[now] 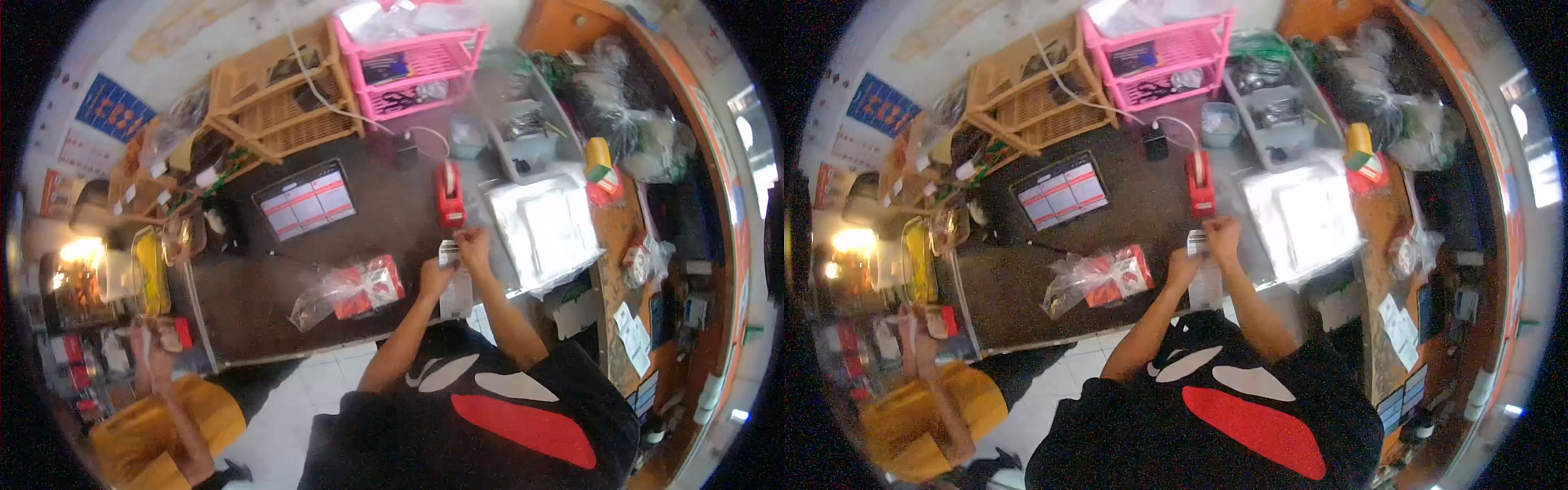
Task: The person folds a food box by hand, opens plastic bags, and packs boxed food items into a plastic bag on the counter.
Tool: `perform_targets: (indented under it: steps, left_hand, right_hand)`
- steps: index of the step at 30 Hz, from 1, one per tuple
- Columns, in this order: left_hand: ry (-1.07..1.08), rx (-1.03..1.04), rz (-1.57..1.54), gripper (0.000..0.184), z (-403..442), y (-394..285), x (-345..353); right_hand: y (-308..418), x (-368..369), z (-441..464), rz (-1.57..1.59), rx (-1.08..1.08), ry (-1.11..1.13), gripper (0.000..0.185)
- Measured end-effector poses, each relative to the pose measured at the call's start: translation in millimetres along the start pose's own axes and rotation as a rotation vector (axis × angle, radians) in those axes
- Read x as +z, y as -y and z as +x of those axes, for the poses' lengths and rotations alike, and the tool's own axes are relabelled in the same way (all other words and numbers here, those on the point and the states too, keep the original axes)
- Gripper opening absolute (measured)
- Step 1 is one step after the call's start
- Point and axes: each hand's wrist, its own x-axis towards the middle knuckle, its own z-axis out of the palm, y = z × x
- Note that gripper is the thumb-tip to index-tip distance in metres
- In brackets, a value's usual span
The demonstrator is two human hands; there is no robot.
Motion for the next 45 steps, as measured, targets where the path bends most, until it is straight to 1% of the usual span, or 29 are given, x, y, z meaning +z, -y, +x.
perform_targets:
  steps: [2,3,6,9,10,13,14,16,19,22,24,26,28,29,30,32,34,35,37,38,39,40,42,43,45]
  left_hand:
    - [0.002,-0.094,0.012,0.033,-44,-1,-29]
    - [0.0,-0.116,0.02,0.034,-54,-5,-46]
    - [-0.198,-0.256,-0.245,0.036,-101,9,-82]
    - [-0.4,-0.223,-0.131,0.04,-111,29,-97]
    - [-0.374,-0.212,-0.086,0.041,-108,69,-91]
    - [-0.228,-0.306,0.125,0.041,-108,58,-99]
    - [-0.327,-0.295,0.173,0.04,-117,56,-98]
    - [-0.525,-0.248,0.271,0.038,-133,49,-104]
    - [-0.765,-0.142,0.174,0.033,-150,-8,-126]
    - [-0.428,-0.008,0.007,0.029,-120,-25,-110]
    - [-0.043,-0.096,-0.212,0.03,-74,-46,-83]
    - [0.144,-0.175,-0.626,0.034,-21,-36,-42]
    - [0.204,-0.231,-0.631,0.035,31,-23,-18]
    - [0.232,-0.263,-0.636,0.035,48,-23,-12]
    - [0.234,-0.262,-0.64,0.036,57,-29,-11]
    - [0.223,-0.256,-0.649,0.038,71,-40,-14]
    - [0.18,-0.198,-0.54,0.038,78,-22,-1]
    - [0.151,-0.173,-0.481,0.038,80,-14,3]
    - [0.086,-0.115,-0.28,0.033,77,-24,-3]
    - [0.056,-0.083,-0.195,0.031,79,-22,0]
    - [0.029,-0.056,-0.111,0.029,81,-19,2]
    - [-0.023,-0.011,0.09,0.026,85,-10,5]
    - [-0.1,0.066,0.487,0.022,76,-2,9]
    - [-0.151,0.093,0.351,0.019,70,-1,14]
    - [-0.255,0.172,0.109,0.014,44,-52,-21]
  right_hand:
    - [30,13,-41,0.14,-0.088,0.137,0.013]
    - [51,23,-47,0.218,-0.151,0.191,0.013]
    - [99,59,-73,0.023,-0.436,0.33,0.012]
    - [109,95,-85,-0.103,-0.656,0.215,0.021]
    - [113,96,-85,-0.147,-0.73,0.199,0.04]
    - [137,85,-76,0.034,-0.583,0.129,0.057]
    - [134,72,-68,-0.057,-0.662,0.13,0.066]
    - [140,33,-52,-0.205,-0.697,0.026,0.058]
    - [106,-7,-11,-0.195,-0.528,-0.379,0.041]
    - [56,-18,37,-0.423,-0.378,-0.219,0.026]
    - [22,-4,63,-0.106,-0.125,0.043,0.024]
    - [26,-12,65,0.045,0.007,0.17,0.025]
    - [77,-40,21,0.022,0.016,0.165,0.024]
    - [121,-53,-15,0.071,0.089,0.104,0.023]
    - [146,-62,-49,0.12,0.163,0.044,0.022]
    - [58,-61,-68,-0.174,-0.155,0.028,0.023]
    - [13,-56,-86,-0.007,0.049,0.144,0.026]
    - [19,-56,-95,-0.021,0.037,0.099,0.027]
    - [44,-53,-112,-0.042,0.006,0.025,0.028]
    - [31,-49,-108,-0.096,-0.067,0.057,0.027]
    - [2,-46,-98,-0.152,-0.138,0.086,0.026]
    - [-13,-41,-93,-0.207,-0.206,0.111,0.026]
    - [-5,-35,-105,-0.223,-0.083,0.114,0.026]
    - [0,-39,-105,-0.239,-0.032,0.109,0.027]
    - [7,-43,-97,0.014,-0.172,0.165,0.027]
